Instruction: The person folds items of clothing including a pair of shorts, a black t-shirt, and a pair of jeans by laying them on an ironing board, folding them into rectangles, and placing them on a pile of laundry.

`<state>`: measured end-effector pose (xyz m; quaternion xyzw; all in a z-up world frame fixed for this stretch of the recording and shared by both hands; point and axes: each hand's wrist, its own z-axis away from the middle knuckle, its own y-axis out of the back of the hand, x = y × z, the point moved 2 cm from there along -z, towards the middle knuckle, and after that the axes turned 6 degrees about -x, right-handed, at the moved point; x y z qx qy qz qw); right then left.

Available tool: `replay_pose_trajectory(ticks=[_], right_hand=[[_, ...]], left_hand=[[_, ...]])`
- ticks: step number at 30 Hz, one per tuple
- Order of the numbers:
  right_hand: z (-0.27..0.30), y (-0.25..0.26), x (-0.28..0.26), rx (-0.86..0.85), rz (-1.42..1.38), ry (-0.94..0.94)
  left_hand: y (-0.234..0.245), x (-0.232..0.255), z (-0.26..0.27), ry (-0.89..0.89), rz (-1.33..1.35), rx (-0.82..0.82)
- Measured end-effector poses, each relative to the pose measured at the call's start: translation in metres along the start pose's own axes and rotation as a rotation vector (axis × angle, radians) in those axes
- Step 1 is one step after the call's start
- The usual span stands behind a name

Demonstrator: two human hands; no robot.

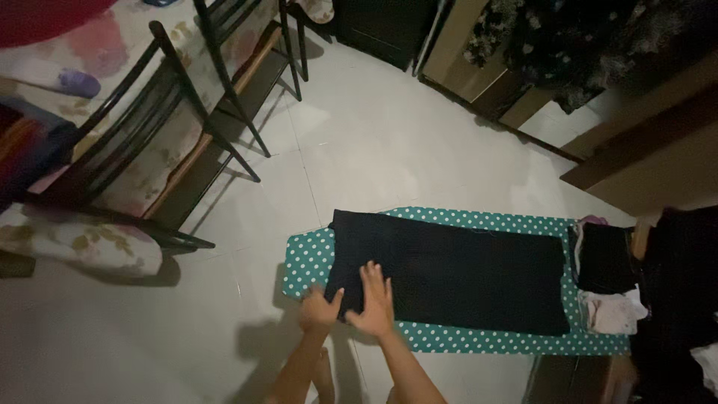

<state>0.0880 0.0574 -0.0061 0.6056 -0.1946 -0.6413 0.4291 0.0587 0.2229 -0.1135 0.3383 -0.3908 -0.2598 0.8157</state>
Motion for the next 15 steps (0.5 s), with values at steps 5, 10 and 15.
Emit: replay_pose_trajectory(ticks=[5,10,15], right_hand=[[0.0,-0.011,-0.03,-0.331,0.067,-0.168],[-0.012,-0.044,0.02,-0.167,-0.159,-0.154],[0.01,-0.042,0.048,-0.158,-0.517,-0.064]], left_hand=[[-0.015,-0.013,-0.021,0.121,0.446,-0.53],[0.001,0.017,-0.047,0.401,0.865,-0.462],[0.007,0.063,-0.09,0.457,1.213,-0.62]])
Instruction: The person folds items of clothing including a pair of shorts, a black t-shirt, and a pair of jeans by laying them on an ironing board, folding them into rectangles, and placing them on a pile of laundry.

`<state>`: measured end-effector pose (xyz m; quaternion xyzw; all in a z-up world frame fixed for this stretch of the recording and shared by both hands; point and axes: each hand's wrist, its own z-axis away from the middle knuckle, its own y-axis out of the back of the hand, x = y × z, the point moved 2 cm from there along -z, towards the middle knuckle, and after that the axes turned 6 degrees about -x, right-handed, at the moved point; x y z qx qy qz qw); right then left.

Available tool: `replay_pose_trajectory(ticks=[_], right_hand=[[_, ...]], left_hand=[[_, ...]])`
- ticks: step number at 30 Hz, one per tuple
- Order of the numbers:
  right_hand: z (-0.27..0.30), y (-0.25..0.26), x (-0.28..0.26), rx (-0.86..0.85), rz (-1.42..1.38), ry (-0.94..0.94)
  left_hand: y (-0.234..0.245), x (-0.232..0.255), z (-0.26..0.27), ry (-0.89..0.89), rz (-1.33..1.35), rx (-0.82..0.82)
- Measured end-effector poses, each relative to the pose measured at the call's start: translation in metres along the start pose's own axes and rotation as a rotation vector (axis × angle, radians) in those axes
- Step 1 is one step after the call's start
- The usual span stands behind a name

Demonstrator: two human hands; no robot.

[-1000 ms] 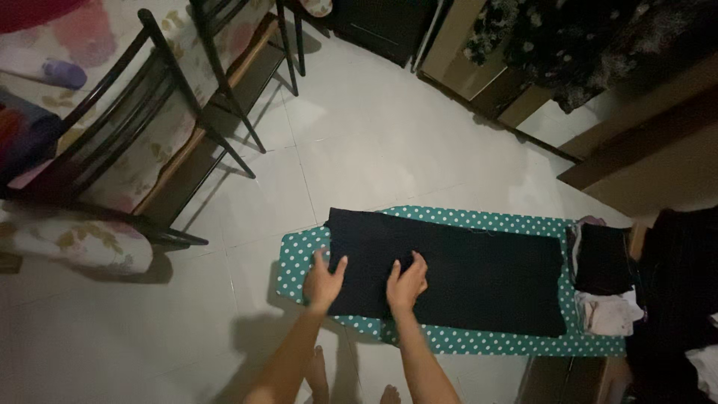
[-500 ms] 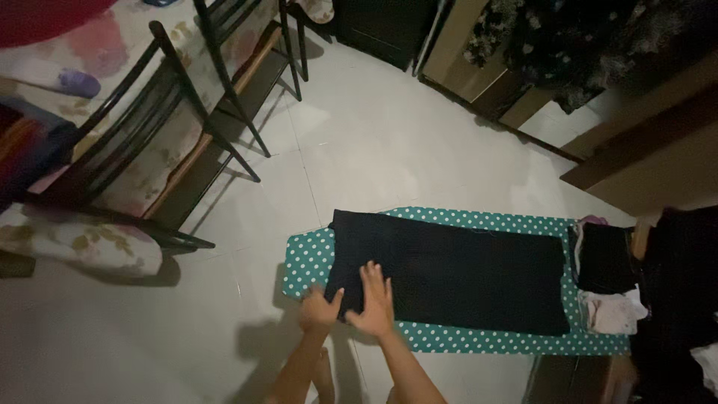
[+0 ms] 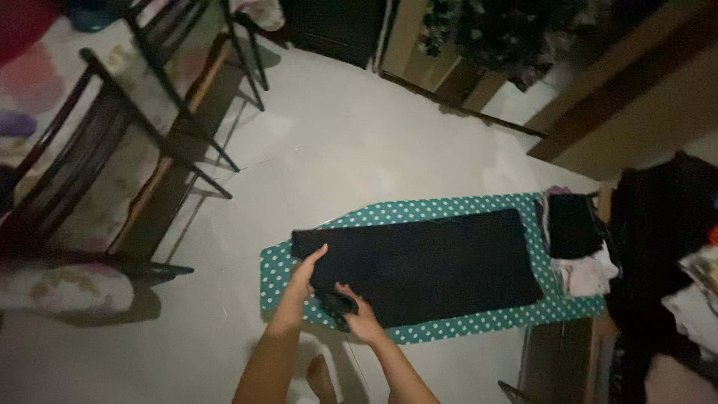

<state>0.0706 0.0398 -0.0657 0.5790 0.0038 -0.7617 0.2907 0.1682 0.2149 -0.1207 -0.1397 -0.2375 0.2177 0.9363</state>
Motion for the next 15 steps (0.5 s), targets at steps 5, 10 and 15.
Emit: replay_pose_trajectory(ticks=[5,10,15], right_hand=[[0.034,0.036,-0.018,-0.086,-0.47,-0.652],[0.066,0.109,0.047,0.118,-0.913,-0.521],[0.124,0.223,0.11,0.36,-1.385,-0.183]], left_hand=[[-0.016,-0.004,0.026,-0.267,-0.055,0.244],[-0.119,-0.018,0.062,-0.529,-0.073,0.409],[-0.295,-0.037,0.07,-0.775,-0.625,0.355]])
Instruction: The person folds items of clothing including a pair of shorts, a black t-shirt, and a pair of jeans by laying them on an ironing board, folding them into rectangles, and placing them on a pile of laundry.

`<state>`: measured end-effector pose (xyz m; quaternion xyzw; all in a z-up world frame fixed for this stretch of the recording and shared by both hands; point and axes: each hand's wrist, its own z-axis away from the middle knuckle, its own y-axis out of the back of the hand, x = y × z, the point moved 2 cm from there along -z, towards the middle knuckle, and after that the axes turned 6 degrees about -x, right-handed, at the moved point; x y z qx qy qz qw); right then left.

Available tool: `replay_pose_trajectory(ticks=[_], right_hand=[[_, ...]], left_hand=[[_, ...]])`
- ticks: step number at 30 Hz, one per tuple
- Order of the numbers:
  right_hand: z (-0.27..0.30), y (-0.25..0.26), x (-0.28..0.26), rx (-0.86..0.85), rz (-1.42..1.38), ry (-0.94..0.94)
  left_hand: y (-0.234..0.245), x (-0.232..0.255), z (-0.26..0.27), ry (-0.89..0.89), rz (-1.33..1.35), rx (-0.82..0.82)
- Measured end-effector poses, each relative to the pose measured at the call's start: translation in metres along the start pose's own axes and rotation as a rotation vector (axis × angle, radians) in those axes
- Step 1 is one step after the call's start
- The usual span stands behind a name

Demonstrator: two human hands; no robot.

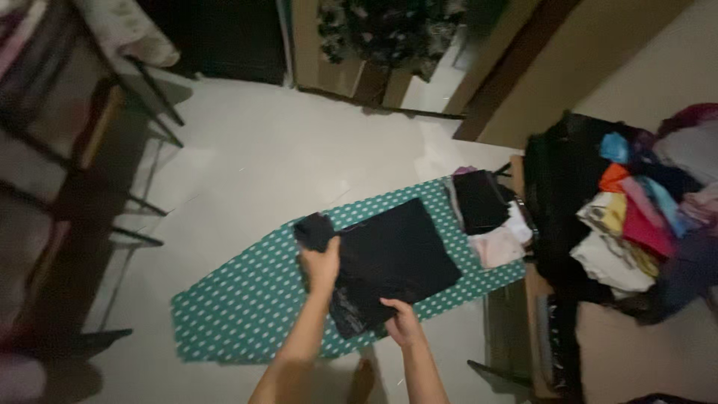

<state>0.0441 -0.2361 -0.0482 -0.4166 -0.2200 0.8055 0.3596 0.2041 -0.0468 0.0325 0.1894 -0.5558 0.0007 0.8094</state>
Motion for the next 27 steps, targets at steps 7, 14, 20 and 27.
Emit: replay_pose_trajectory(ticks=[7,14,20,27], right_hand=[[-0.021,0.093,-0.094,0.278,-0.253,0.192],[-0.036,0.126,-0.105,0.4,-0.161,0.108],[-0.021,0.136,-0.141,1.044,1.152,0.419],[-0.067,0.116,-0.18,0.621,1.497,0.548]], left_hand=[[-0.164,0.016,0.03,-0.325,0.013,-0.222],[-0.121,-0.107,0.045,0.055,-0.561,0.257],[-0.093,-0.152,0.048,0.336,-0.301,0.224],[-0.082,-0.159,0.065,0.313,-0.196,-0.22]])
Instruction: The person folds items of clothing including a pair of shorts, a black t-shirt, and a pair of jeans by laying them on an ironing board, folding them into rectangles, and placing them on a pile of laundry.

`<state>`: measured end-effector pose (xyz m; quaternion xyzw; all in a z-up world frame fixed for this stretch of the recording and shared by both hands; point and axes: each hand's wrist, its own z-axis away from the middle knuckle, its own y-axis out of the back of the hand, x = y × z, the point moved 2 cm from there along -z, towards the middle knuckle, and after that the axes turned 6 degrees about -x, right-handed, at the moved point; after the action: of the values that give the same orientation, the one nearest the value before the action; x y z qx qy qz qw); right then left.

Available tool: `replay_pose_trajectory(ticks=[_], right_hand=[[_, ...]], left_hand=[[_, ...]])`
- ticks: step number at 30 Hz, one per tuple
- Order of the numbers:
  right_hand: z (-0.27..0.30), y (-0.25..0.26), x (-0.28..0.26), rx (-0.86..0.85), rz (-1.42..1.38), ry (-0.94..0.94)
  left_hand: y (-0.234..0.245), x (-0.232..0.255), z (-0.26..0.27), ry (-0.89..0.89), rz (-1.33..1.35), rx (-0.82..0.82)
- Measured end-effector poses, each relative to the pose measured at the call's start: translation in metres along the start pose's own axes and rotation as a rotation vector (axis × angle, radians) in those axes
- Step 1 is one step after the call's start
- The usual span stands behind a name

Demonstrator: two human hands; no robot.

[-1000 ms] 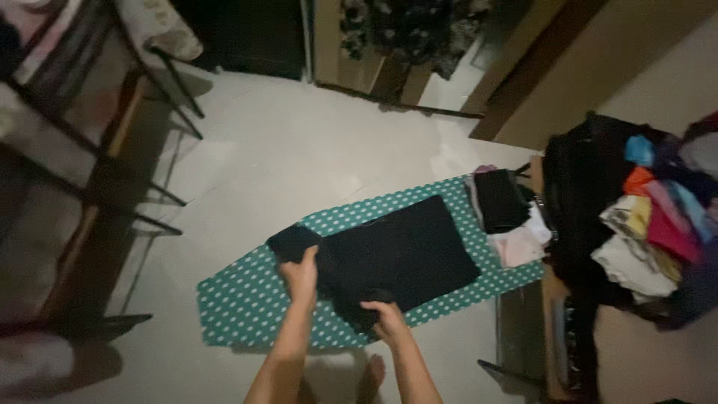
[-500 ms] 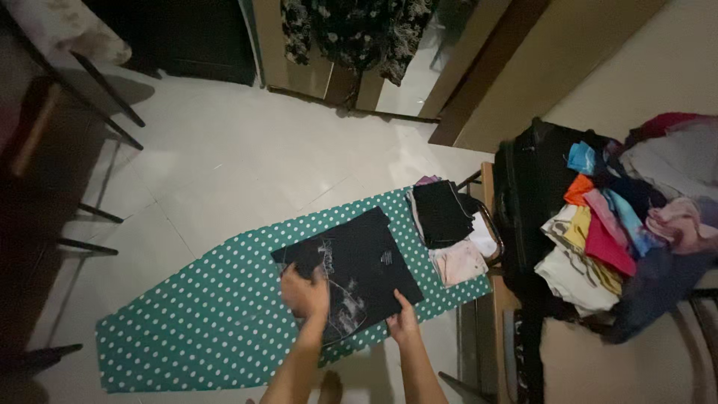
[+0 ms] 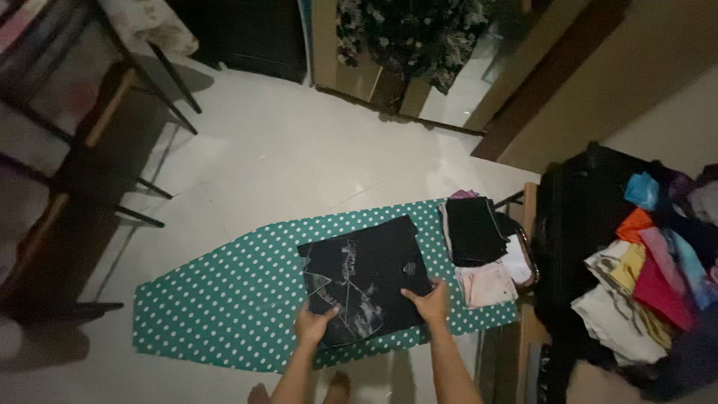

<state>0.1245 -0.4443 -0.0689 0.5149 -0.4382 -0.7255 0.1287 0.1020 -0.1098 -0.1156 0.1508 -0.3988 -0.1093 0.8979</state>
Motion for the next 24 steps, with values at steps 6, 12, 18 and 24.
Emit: replay_pose_trajectory(ticks=[6,12,18,24], right_hand=[[-0.008,-0.008,-0.005,-0.513,0.11,-0.204],[0.051,0.012,-0.004,-0.958,-0.036,-0.482],[0.113,0.075,0.009,-0.971,-0.172,-0.551],[0.18,0.158,0.04,-0.802,-0.423,-0.227]], left_hand=[[0.013,-0.004,-0.001,0.073,0.323,-0.205],[0.047,-0.016,0.038,0.269,0.354,-0.523],[0.073,0.01,0.108,0.2,0.206,-0.517],[0.071,0.022,0.21,-0.008,0.21,-0.562]])
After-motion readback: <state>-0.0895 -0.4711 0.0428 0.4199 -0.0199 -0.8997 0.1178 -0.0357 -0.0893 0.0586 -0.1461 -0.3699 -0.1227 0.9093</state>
